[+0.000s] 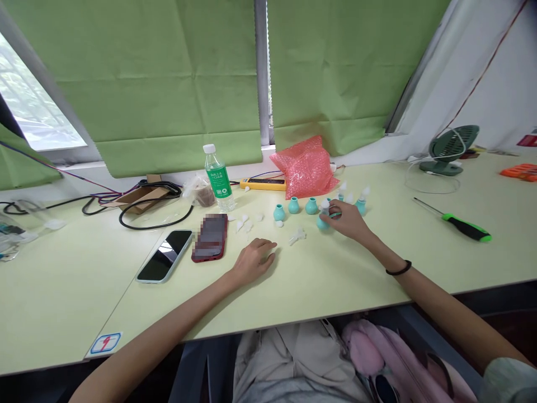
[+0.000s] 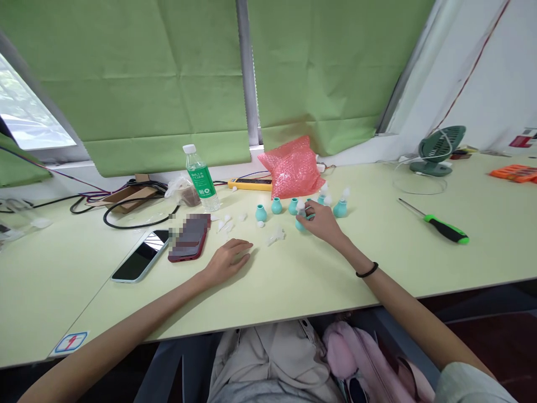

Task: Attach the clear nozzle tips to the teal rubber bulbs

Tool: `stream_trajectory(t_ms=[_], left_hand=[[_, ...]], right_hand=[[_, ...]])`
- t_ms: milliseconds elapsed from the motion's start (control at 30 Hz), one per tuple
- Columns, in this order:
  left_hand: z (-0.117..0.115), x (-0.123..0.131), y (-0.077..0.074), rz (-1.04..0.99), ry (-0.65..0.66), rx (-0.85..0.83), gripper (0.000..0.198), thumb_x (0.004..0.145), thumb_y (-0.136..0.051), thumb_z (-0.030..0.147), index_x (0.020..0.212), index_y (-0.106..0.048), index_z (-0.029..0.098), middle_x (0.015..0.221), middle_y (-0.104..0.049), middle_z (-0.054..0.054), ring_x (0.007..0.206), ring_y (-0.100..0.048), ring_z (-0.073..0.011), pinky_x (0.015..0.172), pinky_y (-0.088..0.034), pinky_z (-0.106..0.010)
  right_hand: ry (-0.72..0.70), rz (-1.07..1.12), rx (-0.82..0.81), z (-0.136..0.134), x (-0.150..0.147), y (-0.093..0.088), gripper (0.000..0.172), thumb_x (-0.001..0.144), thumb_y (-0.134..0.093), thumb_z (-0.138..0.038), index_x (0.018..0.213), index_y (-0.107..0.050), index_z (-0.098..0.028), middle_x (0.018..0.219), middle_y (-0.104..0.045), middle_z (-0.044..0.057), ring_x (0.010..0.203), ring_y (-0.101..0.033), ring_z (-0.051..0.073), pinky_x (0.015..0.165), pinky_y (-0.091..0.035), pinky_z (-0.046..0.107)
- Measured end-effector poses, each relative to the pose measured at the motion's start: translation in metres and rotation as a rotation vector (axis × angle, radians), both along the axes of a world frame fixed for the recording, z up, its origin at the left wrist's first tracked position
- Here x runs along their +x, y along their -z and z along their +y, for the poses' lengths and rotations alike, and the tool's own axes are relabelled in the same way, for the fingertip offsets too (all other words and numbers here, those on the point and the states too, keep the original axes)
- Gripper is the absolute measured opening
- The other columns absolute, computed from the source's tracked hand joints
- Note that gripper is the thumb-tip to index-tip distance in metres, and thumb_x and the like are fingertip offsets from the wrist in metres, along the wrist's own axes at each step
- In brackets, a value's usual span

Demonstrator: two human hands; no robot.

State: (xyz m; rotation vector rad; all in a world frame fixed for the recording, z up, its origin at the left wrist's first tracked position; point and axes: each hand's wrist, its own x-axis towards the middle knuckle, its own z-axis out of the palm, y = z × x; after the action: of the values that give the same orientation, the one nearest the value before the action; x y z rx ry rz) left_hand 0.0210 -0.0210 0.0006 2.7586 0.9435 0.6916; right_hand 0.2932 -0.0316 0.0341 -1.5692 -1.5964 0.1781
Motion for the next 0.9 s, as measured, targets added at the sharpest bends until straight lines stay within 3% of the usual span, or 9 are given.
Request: stream_trajectory(t_ms=[167,333,467,600,700,800,900], left_hand=[[0.019,-0.012,-0.010,0.204,-0.208,0.181,0.027,0.078,-0.036,0.024,0.099,-0.053,0.019,0.100,-0.053,-0.008,0.093,-0.044,-0.0203,0.068,-0.043,-0.030],[0.049,-0.028,-0.028,0.314,-0.441,0.241,0.028,0.075,-0.042,0.025,0.099,-0.054,0.018,0.093,-0.053,-0.009,0.091,-0.039,-0.0245,0.065,-0.041,-0.031],[0.063,-0.032,-0.038,0.353,-0.372,0.200,0.033,0.071,-0.049,0.028,0.102,-0.053,0.019,0.090,-0.051,-0.009,0.087,-0.040,-0.0230,0.071,-0.037,-0.031],[0.067,-0.025,-0.035,0.407,-0.358,0.127,0.035,0.069,-0.050,0.031,0.102,-0.053,0.019,0.092,-0.050,-0.011,0.090,-0.039,-0.0261,0.068,-0.037,-0.035],[0.066,-0.014,-0.025,0.411,-0.400,0.160,0.033,0.073,-0.044,0.030,0.103,-0.051,0.018,0.094,-0.050,-0.013,0.092,-0.038,-0.0294,0.068,-0.034,-0.042],[0.063,-0.004,-0.016,0.417,-0.347,0.191,0.032,0.074,-0.038,0.016,0.104,-0.051,0.018,0.090,-0.053,-0.013,0.091,-0.041,-0.0276,0.072,-0.030,-0.046],[0.059,0.001,-0.012,0.373,-0.264,0.143,0.038,0.073,-0.034,0.006,0.104,-0.051,0.021,0.084,-0.056,-0.010,0.090,-0.044,-0.0243,0.074,-0.031,-0.043]], right_hand=[[0.034,-0.044,-0.035,0.005,0.009,0.011,0.017,0.059,-0.056,-0.029,0.066,-0.046,-0.017,0.065,-0.060,0.002,0.059,-0.057,0.015,0.058,-0.046,0.026],[0.053,-0.051,0.064,0.008,0.009,0.014,0.034,0.061,-0.056,-0.029,0.091,-0.047,-0.017,0.073,-0.060,0.002,0.057,-0.057,0.013,0.059,-0.047,0.027],[0.144,-0.197,0.177,0.005,0.002,0.009,0.039,0.063,-0.054,-0.029,0.099,-0.045,-0.017,0.087,-0.057,0.005,0.061,-0.056,0.014,0.056,-0.046,0.028],[0.257,-0.382,0.427,-0.003,-0.009,0.000,0.040,0.066,-0.051,-0.031,0.102,-0.045,-0.016,0.104,-0.049,0.011,0.084,-0.051,0.022,0.064,-0.044,0.034],[0.124,-0.491,0.572,-0.010,-0.024,-0.004,0.032,0.069,-0.049,-0.026,0.099,-0.047,-0.016,0.108,-0.045,0.013,0.095,-0.045,0.024,0.071,-0.042,0.035],[-0.129,-0.657,0.404,-0.013,-0.046,0.000,0.025,0.073,-0.045,-0.023,0.096,-0.049,-0.017,0.101,-0.048,0.011,0.093,-0.045,0.021,0.069,-0.043,0.031],[-0.200,-0.805,0.071,-0.011,-0.065,0.010,0.025,0.073,-0.044,-0.025,0.096,-0.050,-0.016,0.101,-0.047,0.012,0.092,-0.044,0.024,0.058,-0.043,0.029]])
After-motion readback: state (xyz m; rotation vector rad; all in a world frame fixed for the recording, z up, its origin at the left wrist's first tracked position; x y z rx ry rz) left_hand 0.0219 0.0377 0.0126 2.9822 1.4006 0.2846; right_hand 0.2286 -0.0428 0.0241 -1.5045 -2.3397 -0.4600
